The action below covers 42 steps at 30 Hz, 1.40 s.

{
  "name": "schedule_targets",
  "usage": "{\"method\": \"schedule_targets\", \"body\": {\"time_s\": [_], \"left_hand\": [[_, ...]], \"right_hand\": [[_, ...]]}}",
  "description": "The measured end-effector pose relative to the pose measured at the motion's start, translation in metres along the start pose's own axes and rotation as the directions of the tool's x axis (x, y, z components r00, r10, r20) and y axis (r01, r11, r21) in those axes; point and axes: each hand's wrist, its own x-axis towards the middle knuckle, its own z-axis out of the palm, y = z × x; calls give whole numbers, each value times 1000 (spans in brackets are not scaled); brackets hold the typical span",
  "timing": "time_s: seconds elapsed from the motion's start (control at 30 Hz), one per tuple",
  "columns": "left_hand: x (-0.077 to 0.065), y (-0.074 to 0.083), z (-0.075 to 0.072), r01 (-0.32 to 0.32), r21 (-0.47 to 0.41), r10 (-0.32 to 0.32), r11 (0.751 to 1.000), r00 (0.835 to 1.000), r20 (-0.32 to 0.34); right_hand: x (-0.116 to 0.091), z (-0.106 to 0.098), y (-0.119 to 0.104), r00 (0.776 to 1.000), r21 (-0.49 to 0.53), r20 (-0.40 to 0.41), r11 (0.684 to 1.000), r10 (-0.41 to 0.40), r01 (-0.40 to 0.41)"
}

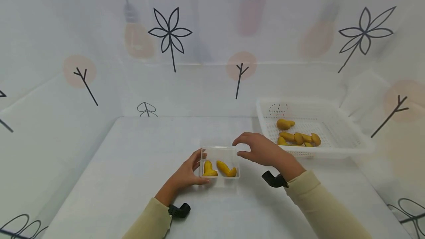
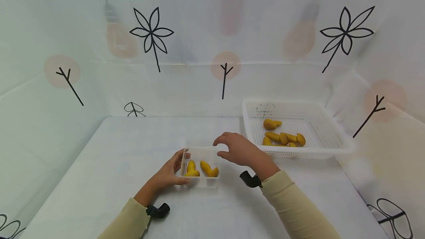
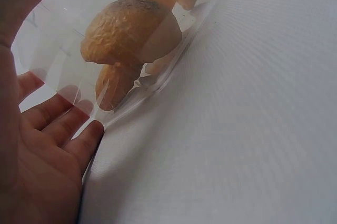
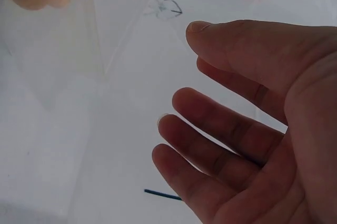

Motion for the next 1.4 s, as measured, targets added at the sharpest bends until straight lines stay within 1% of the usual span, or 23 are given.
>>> {"method": "schedule_targets", "body": {"time_s": [0.33, 0.57, 0.8, 0.9, 1.13, 1.27, 1.4], "left_hand": [[0, 0, 0, 2, 4, -2, 1000, 1000, -2], [0, -2, -2, 10, -17, -10, 1000, 1000, 4], [2, -4, -2, 9, -28, -8, 1000, 1000, 5], [2, -5, -2, 12, -26, -12, 1000, 1000, 4], [1, -2, -1, 7, -27, -7, 1000, 1000, 0], [0, -1, -1, 13, -17, -13, 1000, 1000, 1], [0, 0, -1, 19, -11, -19, 1000, 1000, 1]], "right_hand": [[3, 12, -14, 997, -5, 77, 1000, -3, 4], [5, 17, -21, 988, 21, 156, 1000, -14, 11], [11, 24, -24, 976, -14, 213, 999, -38, 42], [13, 26, -26, 970, -11, 239, 999, -43, 47], [20, 34, -27, 956, -45, 284, 995, -71, 87], [21, 36, -29, 949, -70, 309, 993, -65, 91], [23, 38, -30, 947, -97, 316, 991, -60, 95]]}}
